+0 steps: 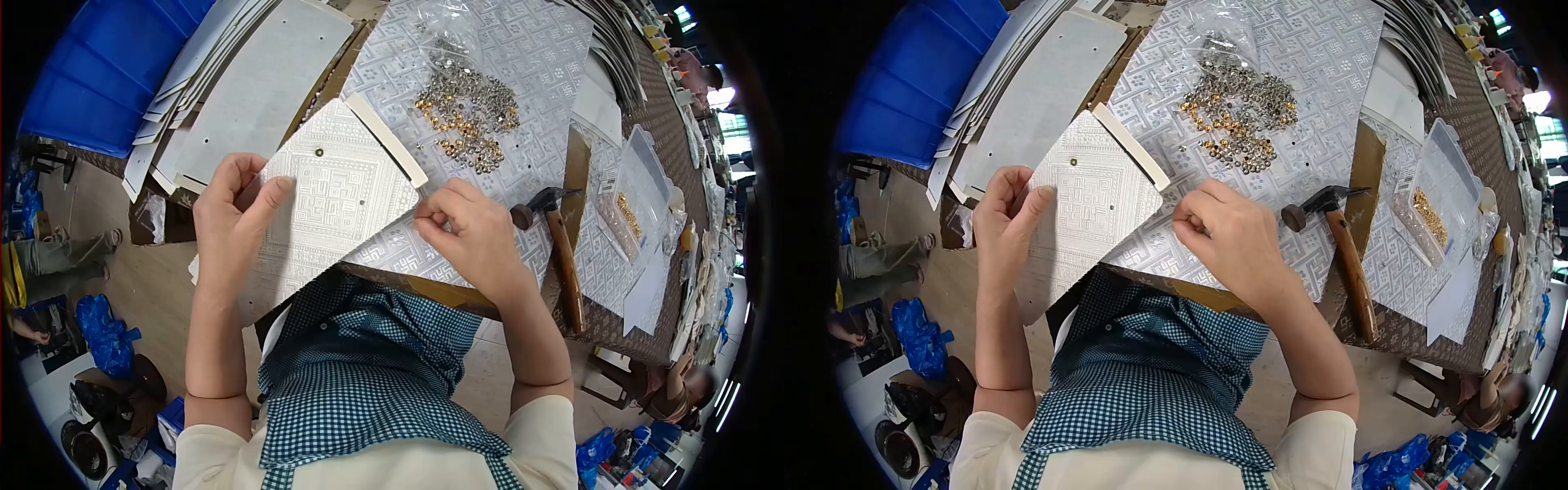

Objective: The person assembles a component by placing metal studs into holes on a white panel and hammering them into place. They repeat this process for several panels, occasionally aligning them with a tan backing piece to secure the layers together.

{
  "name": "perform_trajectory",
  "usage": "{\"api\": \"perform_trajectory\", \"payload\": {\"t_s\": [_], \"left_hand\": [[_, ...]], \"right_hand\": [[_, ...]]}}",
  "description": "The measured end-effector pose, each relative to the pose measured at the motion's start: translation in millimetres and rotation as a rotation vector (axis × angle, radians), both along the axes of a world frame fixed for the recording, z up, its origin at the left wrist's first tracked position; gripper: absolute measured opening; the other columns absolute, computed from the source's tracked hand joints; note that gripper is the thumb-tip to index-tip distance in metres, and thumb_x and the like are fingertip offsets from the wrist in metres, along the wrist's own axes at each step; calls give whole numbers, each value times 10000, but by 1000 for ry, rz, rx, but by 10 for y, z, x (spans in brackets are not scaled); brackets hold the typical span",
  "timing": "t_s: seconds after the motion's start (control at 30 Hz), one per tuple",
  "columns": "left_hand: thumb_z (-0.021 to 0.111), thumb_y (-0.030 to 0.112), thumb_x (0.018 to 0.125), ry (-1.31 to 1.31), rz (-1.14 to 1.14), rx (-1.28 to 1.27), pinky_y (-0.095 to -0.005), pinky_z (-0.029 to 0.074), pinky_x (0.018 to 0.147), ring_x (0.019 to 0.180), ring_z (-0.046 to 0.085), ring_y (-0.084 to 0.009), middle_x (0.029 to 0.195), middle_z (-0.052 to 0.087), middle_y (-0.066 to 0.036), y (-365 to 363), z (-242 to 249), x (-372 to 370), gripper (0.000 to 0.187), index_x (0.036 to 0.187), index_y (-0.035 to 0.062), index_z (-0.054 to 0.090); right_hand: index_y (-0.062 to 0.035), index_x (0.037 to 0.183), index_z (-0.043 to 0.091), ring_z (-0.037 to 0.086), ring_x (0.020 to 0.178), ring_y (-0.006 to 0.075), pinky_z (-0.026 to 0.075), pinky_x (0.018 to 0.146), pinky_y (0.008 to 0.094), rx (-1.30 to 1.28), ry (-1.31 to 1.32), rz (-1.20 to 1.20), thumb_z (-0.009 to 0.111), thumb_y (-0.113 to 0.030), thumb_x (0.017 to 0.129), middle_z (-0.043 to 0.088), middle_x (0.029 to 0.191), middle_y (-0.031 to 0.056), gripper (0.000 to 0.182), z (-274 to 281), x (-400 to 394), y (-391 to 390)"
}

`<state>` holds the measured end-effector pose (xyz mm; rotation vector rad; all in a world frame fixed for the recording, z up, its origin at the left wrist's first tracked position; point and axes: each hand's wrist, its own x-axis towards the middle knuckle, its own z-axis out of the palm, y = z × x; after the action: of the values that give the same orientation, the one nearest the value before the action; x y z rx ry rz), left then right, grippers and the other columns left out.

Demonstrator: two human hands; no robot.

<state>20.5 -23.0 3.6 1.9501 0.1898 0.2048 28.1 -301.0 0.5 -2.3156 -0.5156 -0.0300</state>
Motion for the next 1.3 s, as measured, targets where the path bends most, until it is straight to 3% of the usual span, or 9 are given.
{"api": "perform_trajectory", "payload": {"t_s": [0.13, 0.23, 0.33, 0.47, 0.67, 0.8, 1.1, 1.2, 1.3], "left_hand": [[758, 162, 917, 82, -75, 42, -187, 447, 754, 840, 554, -44, 920, 625, 12, 50, -23, 0, 276, 1065, -17, 609], [800, 234, 864, 71, -82, 53, -225, 453, 660, 722, 540, -64, 817, 643, -7, -20, -13, 25, 332, 1026, -10, 643], [803, 279, 854, 83, -165, 114, -255, 500, 709, 761, 606, -101, 854, 685, -57, -155, 55, 57, 371, 1043, -6, 658], [817, 293, 822, 58, -282, 217, -287, 526, 730, 794, 650, -143, 870, 695, -96, -319, 124, 120, 414, 1058, -13, 670], [809, 248, 859, 46, -98, 3, -218, 466, 682, 780, 610, -80, 837, 674, -23, -90, 98, 235, 359, 1040, -25, 662], [815, 285, 860, 70, -86, 45, -208, 422, 637, 720, 538, -52, 800, 633, 11, -17, 83, 203, 396, 1042, -29, 656], [826, 320, 828, 123, -136, 108, -227, 418, 615, 684, 500, -61, 757, 610, 3, -80, 73, 167, 427, 1025, -23, 663], [826, 300, 820, 131, -211, 86, -242, 449, 627, 698, 535, -71, 770, 631, -17, -205, 117, 151, 409, 1016, -22, 667], [820, 283, 816, 163, -308, 157, -296, 517, 678, 752, 643, -147, 826, 684, -98, -348, 197, 145, 404, 1030, -26, 670]], "right_hand": [[-43, 861, 671, 645, 656, 168, 503, 603, 297, 131, 96, -81, 727, -113, 854, 624, 811, 56, 90, 5, -35, -59], [-16, 870, 668, 608, 650, 147, 487, 610, 282, 246, 143, -179, 723, -139, 884, 615, 792, 72, 135, -35, -53, -161], [8, 880, 672, 581, 652, 147, 471, 607, 281, 323, 59, -178, 726, -171, 895, 614, 773, 74, 187, -103, -21, -219], [11, 893, 692, 578, 642, 171, 459, 599, 286, 71, 159, -145, 726, -205, 894, 622, 754, 66, 219, 68, -53, -205], [-37, 855, 695, 658, 664, 137, 504, 578, 269, 207, 95, -126, 761, -117, 845, 648, 827, 50, 104, -7, -89, -157], [-80, 853, 710, 677, 667, 155, 526, 576, 277, 123, -72, -40, 769, -70, 806, 656, 864, 16, 76, -129, -99, -74], [-65, 895, 714, 651, 662, 138, 505, 575, 274, 203, -8, -155, 745, -68, 840, 642, 826, 38, 63, -47, -114, -40], [-19, 894, 703, 571, 601, 146, 461, 569, 279, 338, -186, -230, 735, -134, 888, 618, 755, 60, 119, -135, -24, -173], [-14, 854, 695, 555, 581, 145, 452, 555, 285, 188, 5, -244, 773, -185, 859, 607, 746, 60, 188, -7, -100, -179]]}}
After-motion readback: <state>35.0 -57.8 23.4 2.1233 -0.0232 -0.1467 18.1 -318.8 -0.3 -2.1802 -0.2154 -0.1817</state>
